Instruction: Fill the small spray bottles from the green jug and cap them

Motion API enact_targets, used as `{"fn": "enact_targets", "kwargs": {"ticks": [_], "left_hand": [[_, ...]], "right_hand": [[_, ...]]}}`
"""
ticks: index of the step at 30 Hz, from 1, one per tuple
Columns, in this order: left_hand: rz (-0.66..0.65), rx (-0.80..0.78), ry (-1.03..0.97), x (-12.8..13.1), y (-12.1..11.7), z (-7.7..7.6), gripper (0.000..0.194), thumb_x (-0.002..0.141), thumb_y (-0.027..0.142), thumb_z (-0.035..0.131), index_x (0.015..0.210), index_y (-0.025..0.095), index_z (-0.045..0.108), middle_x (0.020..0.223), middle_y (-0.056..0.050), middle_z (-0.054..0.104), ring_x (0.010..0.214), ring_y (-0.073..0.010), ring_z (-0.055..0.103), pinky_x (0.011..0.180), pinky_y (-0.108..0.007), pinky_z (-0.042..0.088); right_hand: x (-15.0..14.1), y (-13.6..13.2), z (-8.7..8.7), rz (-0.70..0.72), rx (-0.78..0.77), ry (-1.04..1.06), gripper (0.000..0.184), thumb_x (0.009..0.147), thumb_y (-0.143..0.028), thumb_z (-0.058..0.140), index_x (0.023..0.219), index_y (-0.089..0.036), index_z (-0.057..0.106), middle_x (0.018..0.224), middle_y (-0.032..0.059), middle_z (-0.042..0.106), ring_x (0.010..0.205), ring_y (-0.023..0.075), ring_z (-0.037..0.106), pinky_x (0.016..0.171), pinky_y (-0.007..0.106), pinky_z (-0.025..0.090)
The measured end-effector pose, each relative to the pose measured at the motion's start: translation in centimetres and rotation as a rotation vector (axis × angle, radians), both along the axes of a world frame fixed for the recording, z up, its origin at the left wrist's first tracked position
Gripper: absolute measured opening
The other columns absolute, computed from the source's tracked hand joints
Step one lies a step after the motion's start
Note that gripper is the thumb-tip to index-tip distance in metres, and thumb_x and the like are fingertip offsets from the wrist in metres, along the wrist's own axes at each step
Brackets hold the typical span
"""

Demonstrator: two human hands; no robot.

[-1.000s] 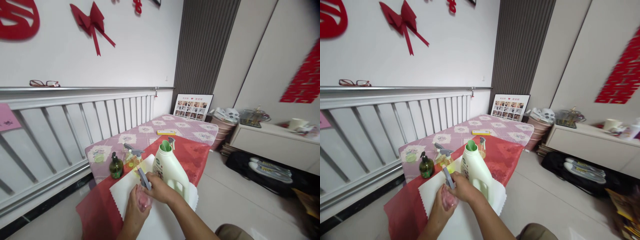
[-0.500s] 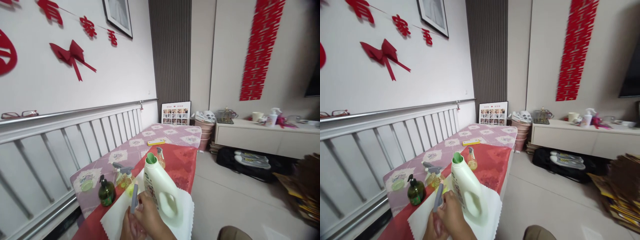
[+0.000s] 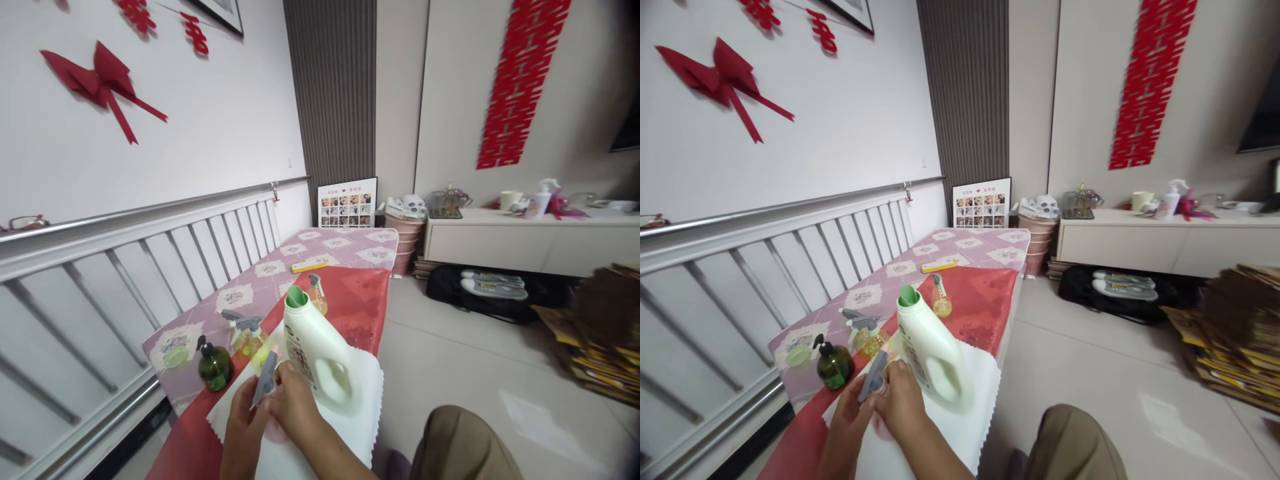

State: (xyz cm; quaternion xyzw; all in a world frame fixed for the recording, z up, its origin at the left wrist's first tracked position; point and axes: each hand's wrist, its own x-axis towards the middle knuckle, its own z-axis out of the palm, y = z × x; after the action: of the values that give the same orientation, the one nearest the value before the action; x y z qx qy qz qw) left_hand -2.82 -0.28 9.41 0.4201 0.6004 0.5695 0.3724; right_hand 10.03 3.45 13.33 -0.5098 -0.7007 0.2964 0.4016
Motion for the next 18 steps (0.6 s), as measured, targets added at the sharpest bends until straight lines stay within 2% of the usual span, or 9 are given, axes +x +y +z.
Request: {"fn": "enact_targets", "kwargs": {"ticks": [2,4,6,8,12,18], "left_hand": [[0.067,-0.032,0.078,1.0,0.1,1.3,0.065,0.065,0.052,0.075,0.117,0.018,0.056,0.120,-0.013,0.071,0.106,-0.0275,0.071,0.090,-0.038,0.057],[0.125,-0.093,0.223,1.7,0.2,2.5,0.053,0.066,0.050,0.072,0.107,0.019,0.058,0.099,-0.006,0.073,0.089,-0.0240,0.072,0.082,-0.037,0.057],[0.134,-0.131,0.307,2.0,0.2,3.5,0.040,0.067,0.048,0.070,0.096,0.022,0.060,0.083,-0.001,0.072,0.079,-0.0229,0.070,0.078,-0.037,0.054],[0.126,-0.153,0.343,1.9,0.1,4.2,0.030,0.068,0.046,0.070,0.087,0.025,0.062,0.076,0.002,0.071,0.077,-0.0230,0.069,0.076,-0.037,0.052],[0.113,-0.206,0.361,1.3,-0.1,4.5,0.021,0.072,0.043,0.067,0.085,0.027,0.065,0.075,0.003,0.074,0.079,-0.0227,0.070,0.073,-0.034,0.053],[0.025,-0.233,0.205,0.3,-0.4,4.0,0.042,0.074,0.046,0.069,0.110,0.025,0.067,0.102,-0.003,0.080,0.101,-0.0258,0.073,0.083,-0.034,0.057]], "right_hand": [[-0.2,-0.1,-0.2,-0.013,-0.005,0.013,0.041,0.060,-0.011,0.069,0.071,-0.028,0.033,0.082,0.0025,0.057,0.082,0.0246,0.057,0.075,0.035,0.046],[-0.3,-0.2,-0.4,-0.024,-0.003,0.029,0.036,0.062,-0.012,0.066,0.071,-0.028,0.034,0.082,0.0033,0.058,0.083,0.0250,0.057,0.077,0.037,0.046],[-0.5,-0.2,-0.7,-0.029,0.003,0.046,0.030,0.066,-0.011,0.061,0.071,-0.027,0.036,0.082,0.0039,0.058,0.083,0.0251,0.057,0.079,0.038,0.047],[-0.6,-0.3,-1.1,-0.028,0.011,0.065,0.027,0.068,-0.012,0.061,0.072,-0.027,0.039,0.082,0.0043,0.058,0.082,0.0254,0.057,0.079,0.040,0.048],[-0.6,-0.6,-1.8,-0.010,0.034,0.126,0.022,0.068,-0.010,0.063,0.077,-0.025,0.049,0.086,0.0051,0.061,0.086,0.0254,0.058,0.079,0.039,0.050],[-0.3,-1.2,-2.9,0.035,0.090,0.247,0.023,0.072,-0.010,0.064,0.091,-0.022,0.061,0.097,0.0081,0.067,0.096,0.0258,0.062,0.087,0.041,0.052]]}}
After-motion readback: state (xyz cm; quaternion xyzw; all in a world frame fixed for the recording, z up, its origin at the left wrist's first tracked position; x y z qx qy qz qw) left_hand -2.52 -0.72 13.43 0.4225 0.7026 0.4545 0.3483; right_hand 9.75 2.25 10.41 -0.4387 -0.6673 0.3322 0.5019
